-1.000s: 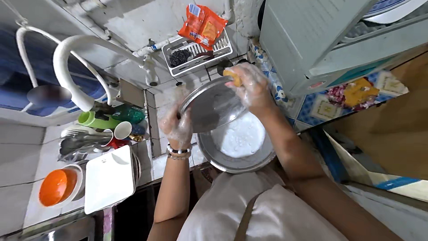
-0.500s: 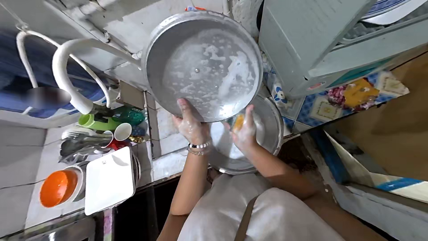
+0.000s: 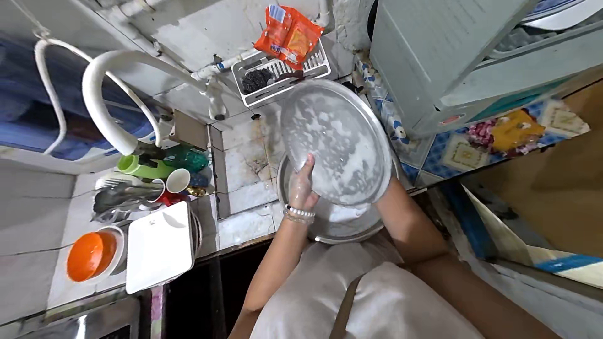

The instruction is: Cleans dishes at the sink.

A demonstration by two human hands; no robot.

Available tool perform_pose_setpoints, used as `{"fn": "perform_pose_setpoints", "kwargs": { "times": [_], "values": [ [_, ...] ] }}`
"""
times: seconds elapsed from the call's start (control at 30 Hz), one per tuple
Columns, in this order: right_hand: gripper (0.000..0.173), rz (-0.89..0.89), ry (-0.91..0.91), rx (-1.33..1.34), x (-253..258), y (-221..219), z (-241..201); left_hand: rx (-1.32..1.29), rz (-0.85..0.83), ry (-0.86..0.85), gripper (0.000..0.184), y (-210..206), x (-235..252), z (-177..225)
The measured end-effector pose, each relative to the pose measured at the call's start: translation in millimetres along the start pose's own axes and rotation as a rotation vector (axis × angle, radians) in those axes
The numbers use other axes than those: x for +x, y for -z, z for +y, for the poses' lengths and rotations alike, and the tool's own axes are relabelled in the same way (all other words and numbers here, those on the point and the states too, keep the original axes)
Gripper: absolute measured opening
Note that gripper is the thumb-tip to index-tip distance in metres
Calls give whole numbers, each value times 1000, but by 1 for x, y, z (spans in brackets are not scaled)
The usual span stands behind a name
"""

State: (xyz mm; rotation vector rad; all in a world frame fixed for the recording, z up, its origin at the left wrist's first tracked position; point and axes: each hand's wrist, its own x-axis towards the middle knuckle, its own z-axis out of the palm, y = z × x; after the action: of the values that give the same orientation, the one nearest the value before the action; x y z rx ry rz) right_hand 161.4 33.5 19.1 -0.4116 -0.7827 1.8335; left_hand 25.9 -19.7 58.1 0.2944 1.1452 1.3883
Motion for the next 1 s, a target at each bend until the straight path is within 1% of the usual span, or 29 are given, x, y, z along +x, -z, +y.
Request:
{"fn": "perform_pose_setpoints", "kwargs": {
  "times": [0.07,0.1,0.13,0.17,0.2,0.27,0.33,0.37,0.4,0.43,0.47,0.5,0.53,0.57,0.6,0.63,0.67,0.7,0.73,0.77,0.8,0.87,0.9,0.97,1.0],
  "values": [
    [43,-16,80,-174,-4,-1,-13,16,32,34,32,0,0,-2],
    [41,74,19,-231,-11,-23,-31,15,38,36,32,1,3,-1],
    [36,320,-118,-272,-19,-61,-51,8,34,25,32,3,6,2],
    [36,439,-181,-264,-26,-80,-56,-10,32,1,31,7,10,4],
    [36,454,-209,-211,-31,-83,-51,-44,23,-30,30,13,15,8],
    [35,393,-238,-137,-37,-75,-34,-151,-24,-90,27,25,24,16],
    [31,375,-246,-170,-40,-63,-21,-278,-125,-142,22,42,29,24],
    [30,399,-222,-196,-39,-56,-16,-342,-177,-161,20,48,29,27],
    [32,436,-186,-196,-37,-50,-15,-384,-217,-175,20,52,28,28],
    [42,435,-154,-195,-35,-45,-19,-411,-241,-185,24,55,27,29],
    [61,392,-147,-220,-32,-41,-27,-443,-261,-189,26,58,25,27],
    [74,385,-143,-264,-30,-39,-34,-470,-274,-195,28,60,23,25],
    [71,411,-142,-351,-28,-40,-37,-482,-283,-214,33,62,22,21],
    [59,460,-144,-469,-28,-40,-38,-478,-273,-246,39,62,20,19],
    [52,511,-145,-589,-27,-40,-37,-465,-259,-277,46,61,18,17],
    [54,513,-131,-723,-26,-35,-33,-466,-246,-295,54,61,17,18],
    [56,488,-97,-845,-23,-28,-26,-450,-245,-310,61,61,14,20],
    [56,466,-46,-929,-19,-21,-16,-422,-253,-327,62,61,10,22],
    [56,448,6,-980,-16,-15,-7,-385,-260,-346,55,61,5,25],
    [55,428,62,-1013,-12,-12,2,-342,-247,-368,45,60,-1,28],
    [55,407,105,-1031,-9,-11,9,-272,-192,-386,37,59,-8,31],
    [53,370,163,-1045,-3,-13,21,-70,-30,-420,32,56,-24,38],
    [50,374,186,-1046,0,-14,26,73,16,-450,32,59,-29,42],
    [40,401,213,-1050,6,-15,35,355,35,-526,44,70,-35,52],
    [38,407,231,-1060,10,-16,39,434,59,-550,44,74,-37,57]
  ]
}}
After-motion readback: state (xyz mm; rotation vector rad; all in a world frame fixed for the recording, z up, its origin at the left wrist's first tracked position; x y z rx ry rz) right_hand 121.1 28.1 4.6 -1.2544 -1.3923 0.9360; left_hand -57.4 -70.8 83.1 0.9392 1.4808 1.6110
